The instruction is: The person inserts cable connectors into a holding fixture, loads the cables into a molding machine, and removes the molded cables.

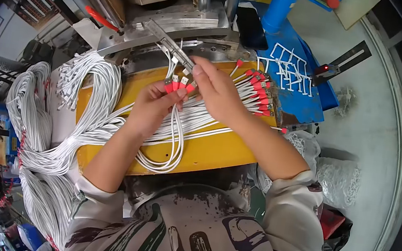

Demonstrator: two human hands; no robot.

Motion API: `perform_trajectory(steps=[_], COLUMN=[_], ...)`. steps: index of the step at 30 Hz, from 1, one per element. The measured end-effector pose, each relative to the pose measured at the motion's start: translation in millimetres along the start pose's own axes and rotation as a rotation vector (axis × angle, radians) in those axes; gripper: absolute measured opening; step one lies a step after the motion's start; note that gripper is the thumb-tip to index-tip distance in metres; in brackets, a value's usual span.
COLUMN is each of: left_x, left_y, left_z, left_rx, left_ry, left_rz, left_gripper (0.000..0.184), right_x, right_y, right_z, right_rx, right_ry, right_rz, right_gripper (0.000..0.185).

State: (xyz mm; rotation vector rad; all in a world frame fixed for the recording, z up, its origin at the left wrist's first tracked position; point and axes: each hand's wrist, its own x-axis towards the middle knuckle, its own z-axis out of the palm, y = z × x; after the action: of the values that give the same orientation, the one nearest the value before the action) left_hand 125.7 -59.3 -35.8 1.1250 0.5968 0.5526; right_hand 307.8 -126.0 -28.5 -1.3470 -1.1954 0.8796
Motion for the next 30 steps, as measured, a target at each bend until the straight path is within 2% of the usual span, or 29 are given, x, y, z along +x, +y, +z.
perform_trajectory(steps=[4,8,11,15,19,24,27,30], left_x=[-4,-3,3,3,-1,-3,2,6], left_y=[-2,3,-1,-3,8,12,4,-2], left_z=[0,3,1,0,2,-1,-12,-10], left_rx=[0.055,0.012,0.039,0.024,-0.091,0.030,0.047,0.032], left_ry=[-0.019,0.141,0.048,0.092,0.229,0.194,0.052,0.114], left_rz=[0.041,0.042,0.143,0.154,0.000,-0.031,0.022,0.028], left_gripper=[0.015,0.019,0.020,0.018,0.017,0.020,0.024,0.026], right_x=[-5,-4,-1,-4,-5,-5,-7,-6], right_y=[0,-14,-3,-6,-19,-14,-15,-10], right_z=[3,-5,-5,-7,-13,-14,-13,-11], right_rx=[-0.030,-0.066,-0.301,-0.473,-0.228,-0.344,-0.599,-0.603], right_ry=[0.016,0.007,0.004,-0.071,-0.041,0.027,-0.040,-0.069], right_rz=[0.013,0.091,-0.154,-0.074,0.045,-0.004,-0.068,-0.062], right_gripper=[0.042,0.046,0.052,0.049,0.047,0.047,0.050,0.049])
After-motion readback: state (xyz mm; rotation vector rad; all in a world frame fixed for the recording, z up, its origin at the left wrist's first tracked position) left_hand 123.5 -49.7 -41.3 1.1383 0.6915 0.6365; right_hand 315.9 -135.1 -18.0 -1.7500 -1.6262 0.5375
